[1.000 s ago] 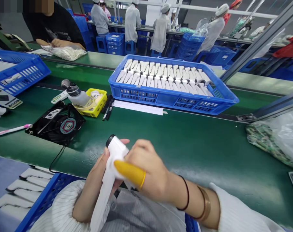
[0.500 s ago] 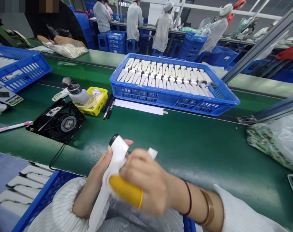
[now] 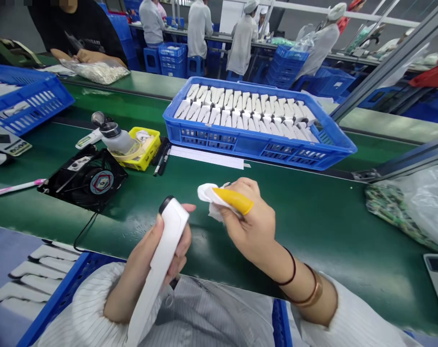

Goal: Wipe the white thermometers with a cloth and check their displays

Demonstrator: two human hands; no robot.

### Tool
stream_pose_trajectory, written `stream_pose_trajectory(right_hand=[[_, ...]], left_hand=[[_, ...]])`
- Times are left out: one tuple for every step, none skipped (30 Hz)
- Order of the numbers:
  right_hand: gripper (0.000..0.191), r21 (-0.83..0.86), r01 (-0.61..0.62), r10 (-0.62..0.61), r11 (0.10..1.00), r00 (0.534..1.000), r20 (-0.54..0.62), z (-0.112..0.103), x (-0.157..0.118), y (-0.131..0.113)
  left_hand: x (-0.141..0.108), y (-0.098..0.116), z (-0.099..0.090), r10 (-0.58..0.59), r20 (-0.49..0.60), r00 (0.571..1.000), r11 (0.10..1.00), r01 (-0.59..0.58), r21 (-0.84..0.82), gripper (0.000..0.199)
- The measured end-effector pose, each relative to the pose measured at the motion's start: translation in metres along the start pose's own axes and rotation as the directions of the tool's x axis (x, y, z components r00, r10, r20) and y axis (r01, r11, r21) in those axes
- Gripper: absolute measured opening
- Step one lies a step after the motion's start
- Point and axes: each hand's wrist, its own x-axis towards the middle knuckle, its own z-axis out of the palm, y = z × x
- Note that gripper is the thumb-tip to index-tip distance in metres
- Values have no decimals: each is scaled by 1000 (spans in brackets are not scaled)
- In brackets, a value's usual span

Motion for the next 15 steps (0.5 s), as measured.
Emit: stream_pose_trajectory(right_hand=[[17, 23, -18, 20, 1000, 998, -57, -1, -1, 2], [18, 35, -18, 22, 999, 995, -98, -2, -2, 1], [19, 42, -1, 6, 999, 994, -114, -2, -3, 0], [19, 47, 29, -24, 998, 995, -100, -2, -4, -3], [19, 51, 57, -53, 997, 996, -70, -3, -4, -7], [18, 54, 74, -72, 996, 997, -30, -3, -3, -10], [17, 55, 83, -83, 995, 996, 8, -3, -2, -14], [17, 55, 85, -88, 995, 995, 42, -3, 0, -18], [15, 51, 84, -88, 995, 993, 78, -2, 2, -22], [13, 43, 85, -90, 995, 989, 116, -1, 3, -26], [11, 45, 92, -98, 995, 982, 161, 0, 4, -29], [11, 66, 110, -122, 992, 969, 216, 2, 5, -33], [16, 108, 140, -164, 984, 950, 265, 3, 4, -36], [22, 161, 174, -216, 971, 930, 298, 5, 3, -39], [27, 215, 215, -275, 953, 910, 309, 6, 2, -41]], left_hand=[[0, 1, 0, 13, -5, 1000, 1000, -13, -2, 49], [-1, 2, 0, 18, -13, 1000, 1000, -18, 1, 49], [-1, 2, 0, 23, -21, 1000, 1000, -23, 5, 49], [-1, 3, -1, 26, -28, 999, 1000, -25, 10, 49], [-2, 2, -1, 26, -31, 999, 1000, -26, 12, 50], [-2, 2, -1, 27, -35, 999, 1000, -26, 13, 49], [-2, 2, -1, 25, -41, 999, 1000, -25, 15, 48], [-2, 1, -2, 19, -56, 998, 1000, -18, 16, 47], [-2, 1, -2, 6, -72, 997, 1000, -4, 19, 45], [-1, 0, -3, -10, -93, 996, 1000, 12, 21, 44], [-1, 0, -3, -22, -119, 993, 999, 25, 20, 44], [0, 0, -3, -30, -140, 990, 999, 33, 18, 45], [1, 0, -3, -30, -150, 988, 999, 31, 7, 45], [1, 0, -3, -21, -146, 989, 1000, 20, -11, 46], [1, 0, -3, -12, -129, 992, 999, 8, -35, 46]])
